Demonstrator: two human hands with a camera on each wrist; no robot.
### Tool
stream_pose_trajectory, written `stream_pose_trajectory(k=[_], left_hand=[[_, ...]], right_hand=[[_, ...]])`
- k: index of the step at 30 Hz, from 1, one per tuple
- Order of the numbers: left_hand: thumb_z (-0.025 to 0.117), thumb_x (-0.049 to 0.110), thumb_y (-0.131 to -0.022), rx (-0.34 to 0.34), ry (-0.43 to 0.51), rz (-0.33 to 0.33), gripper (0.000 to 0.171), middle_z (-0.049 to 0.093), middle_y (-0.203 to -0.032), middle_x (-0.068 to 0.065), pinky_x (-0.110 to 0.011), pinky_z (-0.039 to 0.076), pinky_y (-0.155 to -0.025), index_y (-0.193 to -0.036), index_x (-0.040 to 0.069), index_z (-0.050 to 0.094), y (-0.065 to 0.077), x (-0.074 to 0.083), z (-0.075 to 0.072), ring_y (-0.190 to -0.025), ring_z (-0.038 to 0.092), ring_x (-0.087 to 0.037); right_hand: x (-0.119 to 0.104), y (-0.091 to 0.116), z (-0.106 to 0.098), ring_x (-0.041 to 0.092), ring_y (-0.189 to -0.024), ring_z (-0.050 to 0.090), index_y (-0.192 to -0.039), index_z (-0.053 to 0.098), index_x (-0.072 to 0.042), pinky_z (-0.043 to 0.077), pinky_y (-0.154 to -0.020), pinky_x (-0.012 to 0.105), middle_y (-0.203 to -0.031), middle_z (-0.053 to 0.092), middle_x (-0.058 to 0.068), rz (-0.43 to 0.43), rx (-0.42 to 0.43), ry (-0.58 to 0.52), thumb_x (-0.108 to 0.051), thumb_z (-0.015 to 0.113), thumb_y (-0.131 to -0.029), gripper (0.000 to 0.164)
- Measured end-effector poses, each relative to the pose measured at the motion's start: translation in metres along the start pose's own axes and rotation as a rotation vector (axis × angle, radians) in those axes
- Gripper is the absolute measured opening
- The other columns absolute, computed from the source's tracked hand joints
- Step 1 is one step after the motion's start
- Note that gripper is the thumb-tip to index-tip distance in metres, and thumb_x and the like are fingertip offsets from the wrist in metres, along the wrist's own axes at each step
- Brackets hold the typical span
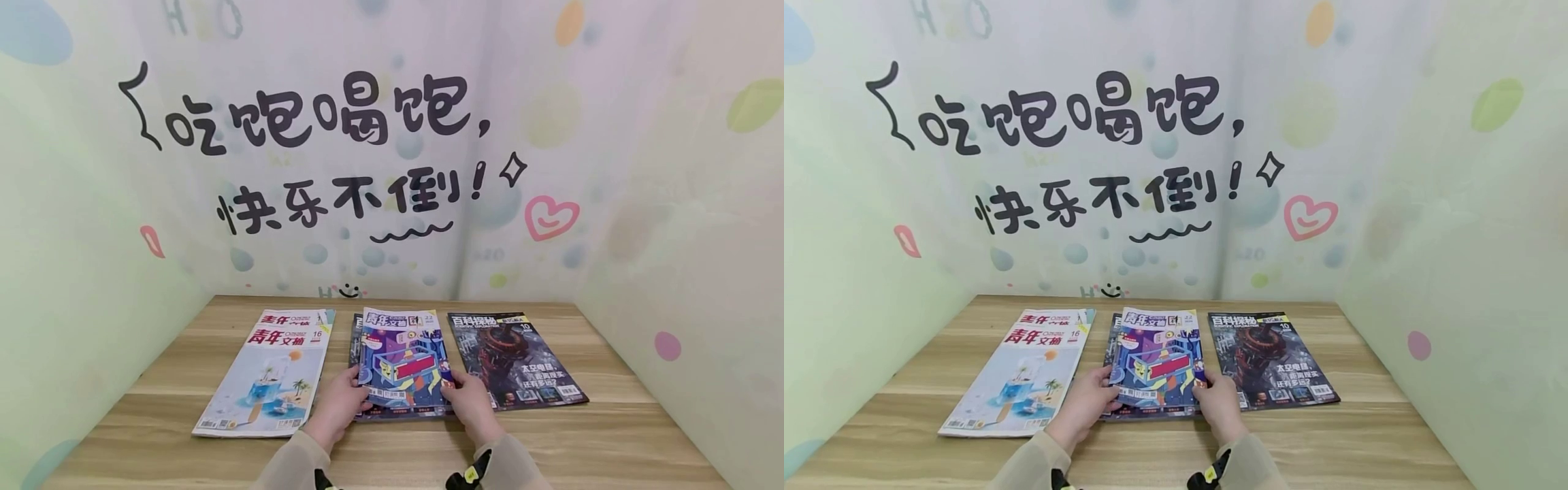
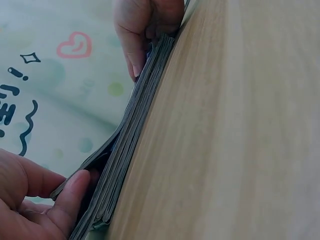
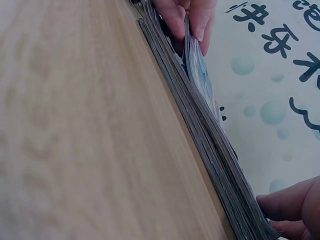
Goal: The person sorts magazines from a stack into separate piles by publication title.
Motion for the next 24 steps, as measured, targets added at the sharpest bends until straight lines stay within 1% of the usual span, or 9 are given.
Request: stream_pose_trajectory(k=[1, 3, 6, 11, 15, 20, 24], left_hand=[[0.049, -0.002, -0.091, -0.015, 0.026, -0.006, 0.057, 0.050, -0.124, -0.032, -0.033, 0.057, -0.076, -0.142, -0.016, 0.028, -0.0003, -0.0004, 0.0003, -0.098, 0.063, -0.028], [0.048, -0.003, -0.090, -0.032, 0.043, -0.016, 0.058, 0.049, -0.125, -0.033, -0.031, 0.057, -0.074, -0.142, -0.017, 0.026, -0.0008, -0.0012, 0.0005, -0.096, 0.063, -0.026], [0.047, -0.001, -0.092, -0.057, 0.052, -0.030, 0.057, 0.051, -0.126, -0.032, -0.031, 0.057, -0.074, -0.143, -0.016, 0.025, -0.0012, -0.0019, 0.0009, -0.096, 0.064, -0.025], [0.047, 0.000, -0.093, -0.093, 0.068, -0.034, 0.056, 0.055, -0.124, -0.029, -0.032, 0.057, -0.074, -0.142, -0.015, 0.027, -0.0014, -0.0022, 0.0013, -0.093, 0.065, -0.023], [0.048, 0.000, -0.092, -0.098, 0.086, -0.058, 0.053, 0.059, -0.113, -0.025, -0.032, 0.058, -0.071, -0.139, -0.016, 0.030, -0.0006, -0.0027, 0.0003, -0.083, 0.066, -0.022], [0.045, -0.001, -0.093, -0.114, 0.130, -0.096, 0.045, 0.064, -0.096, -0.019, -0.033, 0.058, -0.066, -0.134, -0.016, 0.034, -0.0008, -0.0044, 0.0001, -0.072, 0.068, -0.022], [0.042, -0.004, -0.093, -0.127, 0.157, -0.095, 0.047, 0.065, -0.096, -0.019, -0.033, 0.058, -0.067, -0.137, -0.016, 0.029, -0.0016, -0.0055, -0.0003, -0.072, 0.068, -0.023]], right_hand=[[-0.0004, 0.0001, 0.0000, 0.036, -0.112, 0.052, -0.133, 0.048, 0.012, 0.043, -0.097, 0.052, -0.129, 0.052, 0.030, 0.001, 0.000, 0.000, -0.004, 0.060, -0.090, 0.047], [-0.0011, 0.0005, 0.0002, 0.036, -0.112, 0.052, -0.133, 0.048, 0.012, 0.043, -0.096, 0.052, -0.129, 0.052, 0.030, 0.002, 0.001, -0.001, -0.004, 0.060, -0.090, 0.048], [-0.0017, 0.0010, 0.0002, 0.036, -0.112, 0.052, -0.133, 0.048, 0.012, 0.043, -0.096, 0.052, -0.130, 0.051, 0.030, 0.006, 0.000, -0.004, -0.005, 0.059, -0.090, 0.047], [-0.0011, 0.0010, 0.0002, 0.036, -0.113, 0.051, -0.135, 0.047, 0.011, 0.043, -0.097, 0.052, -0.131, 0.051, 0.029, 0.011, 0.000, -0.009, -0.007, 0.058, -0.092, 0.047], [-0.0006, 0.0009, 0.0006, 0.036, -0.114, 0.051, -0.135, 0.047, 0.010, 0.043, -0.097, 0.052, -0.132, 0.050, 0.029, 0.008, 0.001, -0.013, -0.007, 0.058, -0.093, 0.047], [-0.0010, 0.0008, 0.0003, 0.036, -0.115, 0.051, -0.134, 0.049, 0.009, 0.043, -0.097, 0.052, -0.132, 0.051, 0.028, -0.002, 0.000, -0.010, -0.009, 0.058, -0.093, 0.046], [-0.0014, 0.0007, -0.0010, 0.038, -0.118, 0.049, -0.135, 0.048, 0.009, 0.041, -0.099, 0.054, -0.134, 0.049, 0.029, 0.015, -0.010, -0.012, -0.011, 0.058, -0.094, 0.047]])
Point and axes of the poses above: each hand's wrist, its own y-axis away from the middle knuckle, its own z-axis out of the palm, x = y × z, the point moved 4 cm from there along -y, towards the middle knuckle
